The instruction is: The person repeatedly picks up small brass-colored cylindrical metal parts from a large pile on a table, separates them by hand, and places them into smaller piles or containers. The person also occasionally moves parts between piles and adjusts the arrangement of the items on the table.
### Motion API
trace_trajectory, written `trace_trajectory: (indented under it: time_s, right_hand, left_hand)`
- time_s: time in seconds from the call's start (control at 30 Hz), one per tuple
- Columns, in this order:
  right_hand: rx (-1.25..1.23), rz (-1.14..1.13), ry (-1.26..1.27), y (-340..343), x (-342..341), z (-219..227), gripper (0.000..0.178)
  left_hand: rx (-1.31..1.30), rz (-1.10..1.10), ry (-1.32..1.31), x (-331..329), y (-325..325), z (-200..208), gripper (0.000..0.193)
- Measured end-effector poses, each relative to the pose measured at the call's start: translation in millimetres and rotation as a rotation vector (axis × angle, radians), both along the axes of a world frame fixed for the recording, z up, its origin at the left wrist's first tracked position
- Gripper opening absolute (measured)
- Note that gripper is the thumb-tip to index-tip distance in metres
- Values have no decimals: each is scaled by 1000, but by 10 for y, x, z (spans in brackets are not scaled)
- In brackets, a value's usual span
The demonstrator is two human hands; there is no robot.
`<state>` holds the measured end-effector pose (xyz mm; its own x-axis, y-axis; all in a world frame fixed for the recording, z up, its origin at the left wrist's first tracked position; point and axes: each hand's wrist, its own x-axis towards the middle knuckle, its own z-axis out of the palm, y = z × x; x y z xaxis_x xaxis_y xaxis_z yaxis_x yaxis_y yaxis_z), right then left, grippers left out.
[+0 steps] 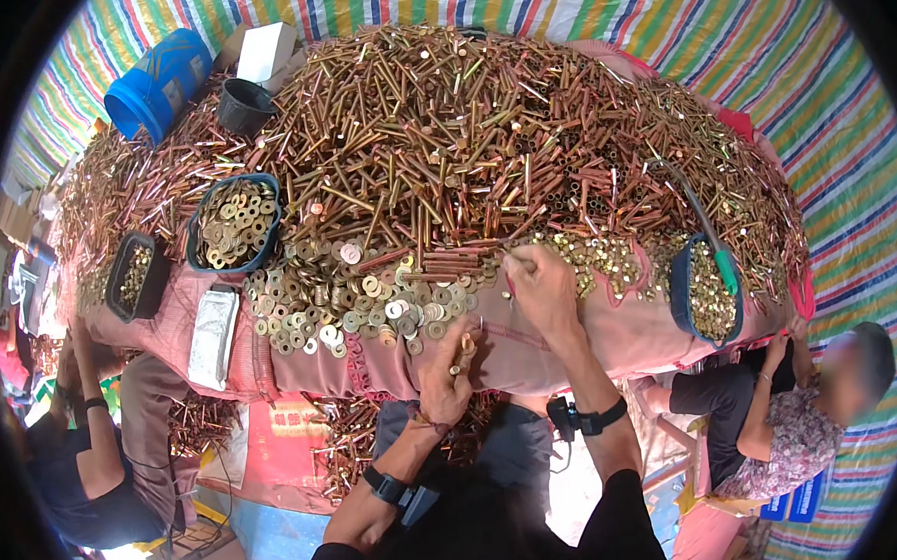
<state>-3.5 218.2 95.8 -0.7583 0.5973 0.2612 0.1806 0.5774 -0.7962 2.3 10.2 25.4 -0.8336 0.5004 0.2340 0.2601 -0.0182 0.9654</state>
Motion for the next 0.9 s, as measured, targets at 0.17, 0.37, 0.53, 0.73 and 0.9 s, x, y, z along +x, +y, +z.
trace_trajectory:
  time_s: [0.17, 0.37, 0.53, 0.73, 0.9]
  right_hand:
    - [257, -54, 24, 224, -478, -224, 23]
    - [-2, -2, 207, 281, -643, -327, 24]
    - [-593, 57, 223, 93, -116, -39, 21]
    - [-721, 224, 104, -262, 325, 252, 18]
    - [-625, 274, 98, -433, 370, 243, 28]
  left_hand:
    - [3, -28, 88, -17, -15, -42, 49]
    - [12, -17, 64, -13, -23, -102, 40]
    - [5, 9, 55, -8, 4, -85, 32]
    - [-7, 29, 74, -10, 2, -59, 30]
    - [-39, 22, 72, -16, -3, -84, 36]
